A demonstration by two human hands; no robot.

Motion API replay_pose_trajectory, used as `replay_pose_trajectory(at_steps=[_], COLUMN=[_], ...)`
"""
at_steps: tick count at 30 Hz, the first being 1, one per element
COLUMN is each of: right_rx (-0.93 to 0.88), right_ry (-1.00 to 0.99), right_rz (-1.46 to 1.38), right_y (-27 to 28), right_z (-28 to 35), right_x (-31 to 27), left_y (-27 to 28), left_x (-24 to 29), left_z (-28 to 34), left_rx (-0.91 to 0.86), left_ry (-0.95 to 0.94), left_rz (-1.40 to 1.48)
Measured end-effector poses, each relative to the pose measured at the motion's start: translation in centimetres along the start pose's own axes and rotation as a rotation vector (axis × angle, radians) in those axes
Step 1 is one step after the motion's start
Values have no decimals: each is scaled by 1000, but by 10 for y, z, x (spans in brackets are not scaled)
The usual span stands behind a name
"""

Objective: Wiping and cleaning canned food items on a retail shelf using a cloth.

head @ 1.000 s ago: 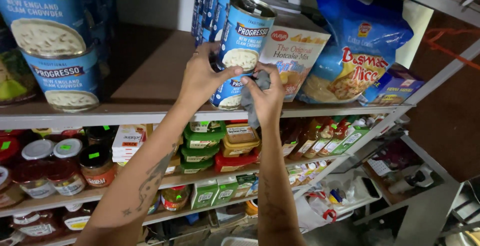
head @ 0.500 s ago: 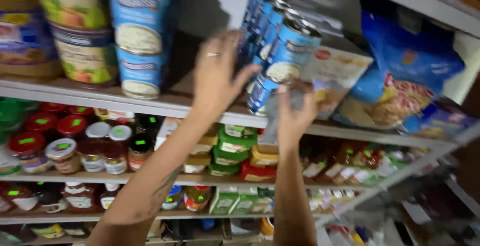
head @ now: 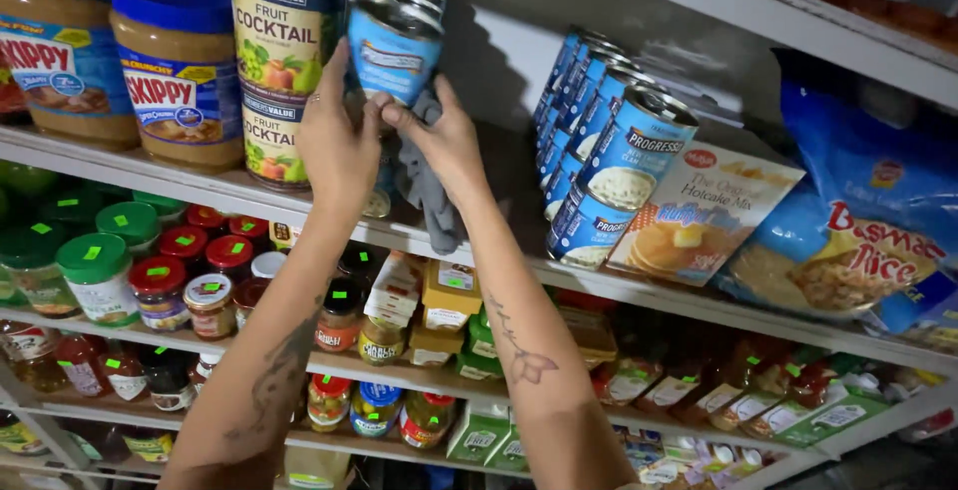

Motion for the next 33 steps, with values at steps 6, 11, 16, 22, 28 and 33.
replay_pose_trajectory(at_steps=[6,11,16,22,28,33], right_rx=[223,177,-73,146,-176,169], right_ry=[163,-1,-153,-341,-170,-517], right_rz=[51,73,179,86,1065,398], right_y=[33,59,44,42,-45,-30], right_z=[51,195,291,348,302,300], right_x=[-32,-40,-49,-21,-32,-16], left_y=[33,46,5,-54,-76,-60], left_x=[74,131,95,27,7,24], left_z=[3,47,157,269,311,290], left_rx=[-104,-372,-782,-806,-712,-657], left_ry=[-51,-313,49,225,25,-30], left_rz=[185,319,544,531,293,285])
Point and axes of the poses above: each hand's wrist, its own z-axis away from the middle knuckle, its own y-axis out of the back of the hand, x = y × z, the point moved 5 cm from there along -z, towards the middle knuckle, and after that the axes turned 13 degrees about -x, right-handed, at the moved point
